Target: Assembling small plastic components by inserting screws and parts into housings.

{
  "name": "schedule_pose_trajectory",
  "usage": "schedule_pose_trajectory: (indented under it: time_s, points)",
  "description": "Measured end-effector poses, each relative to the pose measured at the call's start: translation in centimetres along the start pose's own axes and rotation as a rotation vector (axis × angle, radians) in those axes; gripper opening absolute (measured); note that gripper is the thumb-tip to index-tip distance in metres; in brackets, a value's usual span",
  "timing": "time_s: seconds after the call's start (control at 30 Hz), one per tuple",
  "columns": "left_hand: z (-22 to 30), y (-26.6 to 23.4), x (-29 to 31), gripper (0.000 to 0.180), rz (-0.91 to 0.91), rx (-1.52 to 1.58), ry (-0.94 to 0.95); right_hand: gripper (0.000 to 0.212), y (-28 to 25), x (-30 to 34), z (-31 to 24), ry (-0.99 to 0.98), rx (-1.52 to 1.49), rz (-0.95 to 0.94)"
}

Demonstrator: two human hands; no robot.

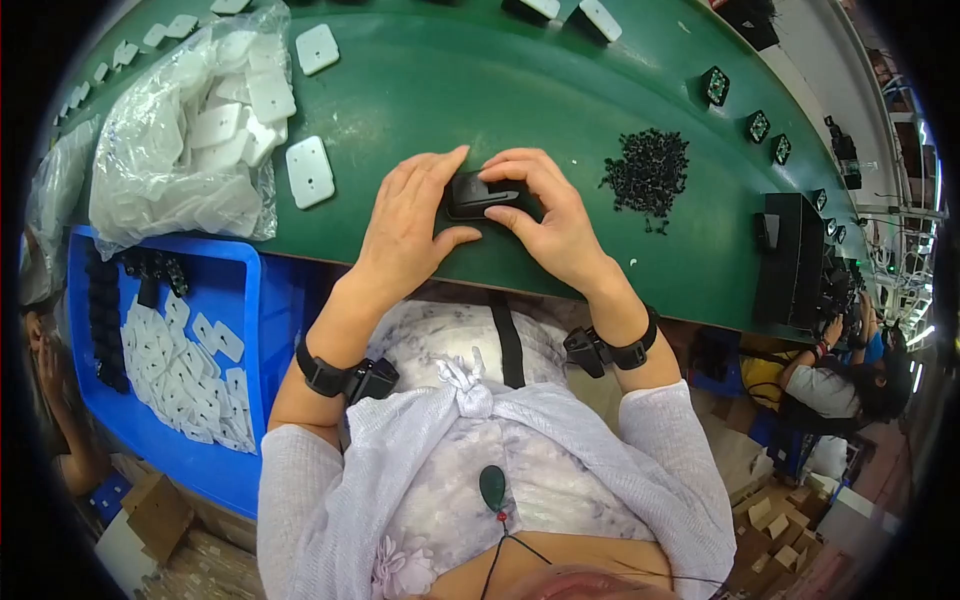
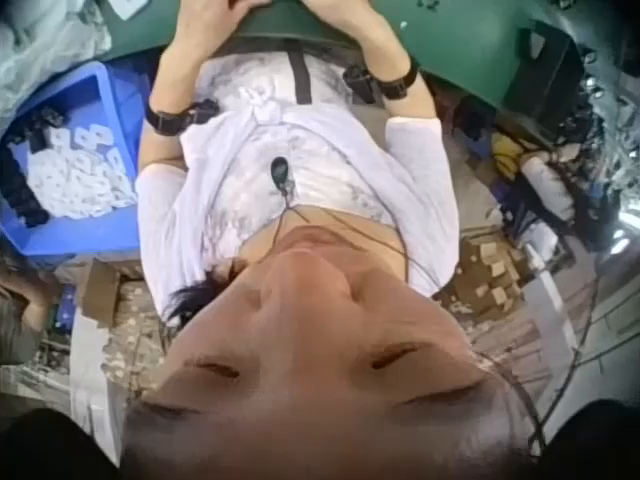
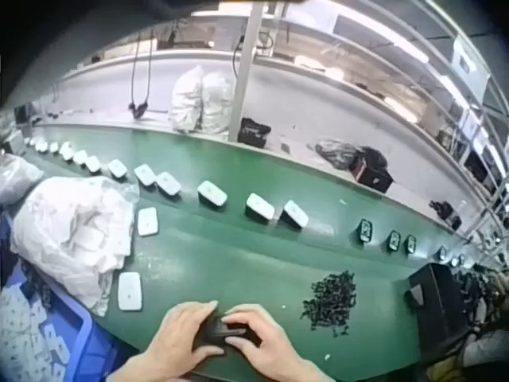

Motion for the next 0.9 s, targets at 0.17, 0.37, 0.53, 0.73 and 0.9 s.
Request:
schedule_pose_trajectory:
  time_s: [0.17, 0.37, 0.53, 0.73, 0.9]
  points:
    - [-0.4, 0.0, -0.2, 0.080, 0.088, 0.085, -0.012, 0.034, -3.5, 1.1, -0.7, -0.082, -0.001, 0.257]
    - [-0.5, 0.2, -0.1, 0.074, 0.050, 0.091, -0.014, 0.030, -5.1, 2.1, -0.9, 0.057, 0.685, 0.371]
    - [-0.7, 0.2, 0.1, 0.073, 0.057, 0.101, -0.031, 0.018, -1.2, 1.3, -4.2, -0.161, 0.978, 0.264]
    - [-0.7, 0.2, 0.0, 0.071, 0.060, 0.094, -0.030, 0.013, 0.1, -0.2, -2.7, -0.158, 0.923, 0.108]
    - [-0.7, 0.2, 0.0, 0.070, 0.048, 0.093, -0.025, 0.014, 0.1, -0.5, -2.6, -0.135, 0.970, 0.043]
Point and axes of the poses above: each hand's wrist, its own x-axis away from the middle knuckle, its own y-axis out of the palm, z = x × y, the point moved 8 cm from there along -x, towards the middle knuckle, and after that the axes turned 15 degrees about -z, right-handed, at the moved point
